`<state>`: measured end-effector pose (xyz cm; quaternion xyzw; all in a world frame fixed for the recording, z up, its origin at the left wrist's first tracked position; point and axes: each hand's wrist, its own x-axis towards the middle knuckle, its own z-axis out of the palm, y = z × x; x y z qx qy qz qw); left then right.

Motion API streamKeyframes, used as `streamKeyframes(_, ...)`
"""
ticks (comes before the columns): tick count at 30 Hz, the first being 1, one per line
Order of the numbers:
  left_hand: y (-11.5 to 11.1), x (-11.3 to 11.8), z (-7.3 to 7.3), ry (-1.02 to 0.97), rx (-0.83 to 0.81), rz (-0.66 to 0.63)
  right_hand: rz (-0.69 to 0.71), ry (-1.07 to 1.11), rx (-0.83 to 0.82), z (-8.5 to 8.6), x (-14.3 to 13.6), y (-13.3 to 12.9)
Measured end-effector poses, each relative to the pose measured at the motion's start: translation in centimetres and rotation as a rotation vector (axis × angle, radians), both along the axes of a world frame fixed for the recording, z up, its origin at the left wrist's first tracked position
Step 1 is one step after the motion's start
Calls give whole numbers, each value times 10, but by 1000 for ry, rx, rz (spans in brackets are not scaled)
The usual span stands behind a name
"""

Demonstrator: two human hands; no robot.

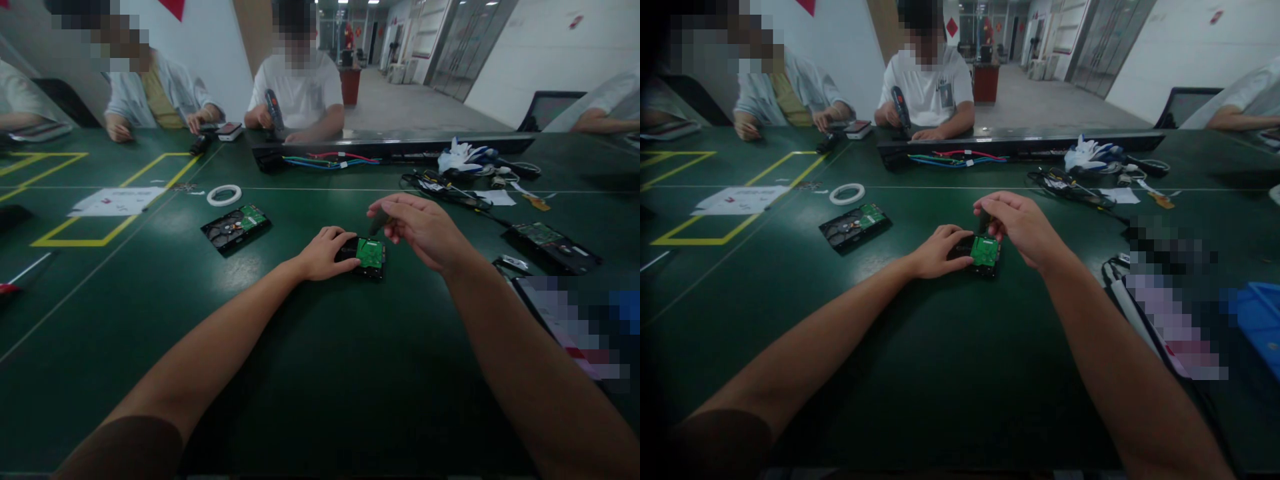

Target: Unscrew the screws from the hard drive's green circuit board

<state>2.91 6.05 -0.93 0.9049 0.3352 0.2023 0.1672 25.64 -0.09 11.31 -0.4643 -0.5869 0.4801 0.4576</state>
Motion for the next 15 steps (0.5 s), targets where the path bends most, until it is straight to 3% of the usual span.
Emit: streamKeyframes(15, -1, 0, 0, -14, 10, 3, 12, 42, -35, -5, -2, 3)
